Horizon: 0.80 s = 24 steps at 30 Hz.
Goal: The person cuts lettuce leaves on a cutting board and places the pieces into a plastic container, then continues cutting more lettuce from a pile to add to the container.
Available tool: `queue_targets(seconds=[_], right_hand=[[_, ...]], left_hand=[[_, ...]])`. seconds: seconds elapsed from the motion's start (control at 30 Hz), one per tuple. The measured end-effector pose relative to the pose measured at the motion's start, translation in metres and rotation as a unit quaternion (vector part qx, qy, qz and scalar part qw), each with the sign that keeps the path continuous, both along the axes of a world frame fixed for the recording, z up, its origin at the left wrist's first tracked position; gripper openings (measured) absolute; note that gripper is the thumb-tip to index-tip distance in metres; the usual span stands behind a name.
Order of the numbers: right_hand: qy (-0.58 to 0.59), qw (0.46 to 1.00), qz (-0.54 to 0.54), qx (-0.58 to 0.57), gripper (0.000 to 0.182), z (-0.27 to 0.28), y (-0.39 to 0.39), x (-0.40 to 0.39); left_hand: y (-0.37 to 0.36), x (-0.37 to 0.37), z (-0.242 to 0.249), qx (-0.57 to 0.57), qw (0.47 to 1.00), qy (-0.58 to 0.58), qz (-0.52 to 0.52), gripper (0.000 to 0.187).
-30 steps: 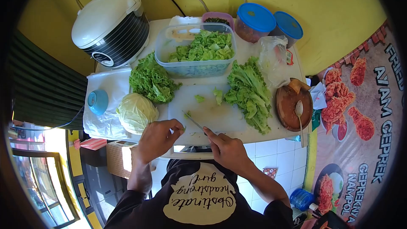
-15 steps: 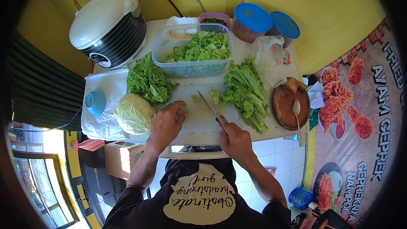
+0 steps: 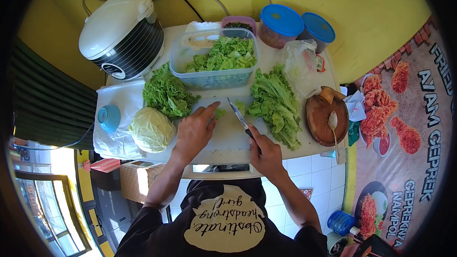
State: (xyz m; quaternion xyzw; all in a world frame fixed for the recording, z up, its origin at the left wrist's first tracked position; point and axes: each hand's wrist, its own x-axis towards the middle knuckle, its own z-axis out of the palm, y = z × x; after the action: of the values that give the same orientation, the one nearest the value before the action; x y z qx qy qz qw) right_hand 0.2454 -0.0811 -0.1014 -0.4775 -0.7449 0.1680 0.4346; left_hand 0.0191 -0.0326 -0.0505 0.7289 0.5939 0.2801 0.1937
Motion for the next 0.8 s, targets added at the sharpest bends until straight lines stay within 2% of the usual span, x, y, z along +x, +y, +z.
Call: queue_targets(seconds=[0.07, 0.2, 0.4, 0.47, 0.57, 0.6, 0.67, 0.8], right_hand=[[-0.004, 1.000, -0.001, -0.016, 0.049, 0.002, -0.002, 0.001], [-0.011, 1.000, 0.001, -0.023, 0.049, 0.002, -0.004, 0.003], [0.001, 1.000, 0.003, -0.020, 0.048, 0.000, -0.003, 0.003], [0.002, 0.997, -0.005, -0.076, 0.043, 0.002, -0.005, 0.004], [-0.006, 0.998, -0.002, -0.061, 0.043, 0.001, -0.004, 0.006], [-0.007, 0.998, -0.002, -0.059, 0.043, 0.002, -0.003, 0.005], [0.018, 0.998, -0.011, -0.058, 0.042, 0.003, -0.005, 0.004], [0.020, 0.998, -0.032, -0.048, 0.039, -0.005, -0.006, 0.008]], left_hand=[[0.006, 0.004, -0.009, 0.036, 0.998, 0.047, -0.005, 0.018], [0.012, 0.005, -0.004, 0.032, 0.997, 0.066, -0.010, 0.016], [0.019, 0.003, 0.057, 0.095, 0.995, -0.036, -0.016, 0.014], [0.032, 0.003, 0.074, 0.159, 0.980, -0.090, 0.079, 0.016], [0.065, -0.006, 0.071, 0.223, 0.963, -0.045, 0.145, 0.016], [0.072, -0.010, 0.066, 0.225, 0.962, -0.046, 0.146, 0.016], [0.081, -0.014, 0.055, 0.237, 0.957, 0.043, 0.159, 0.019], [0.068, 0.003, 0.057, 0.211, 0.958, 0.017, 0.195, 0.018]])
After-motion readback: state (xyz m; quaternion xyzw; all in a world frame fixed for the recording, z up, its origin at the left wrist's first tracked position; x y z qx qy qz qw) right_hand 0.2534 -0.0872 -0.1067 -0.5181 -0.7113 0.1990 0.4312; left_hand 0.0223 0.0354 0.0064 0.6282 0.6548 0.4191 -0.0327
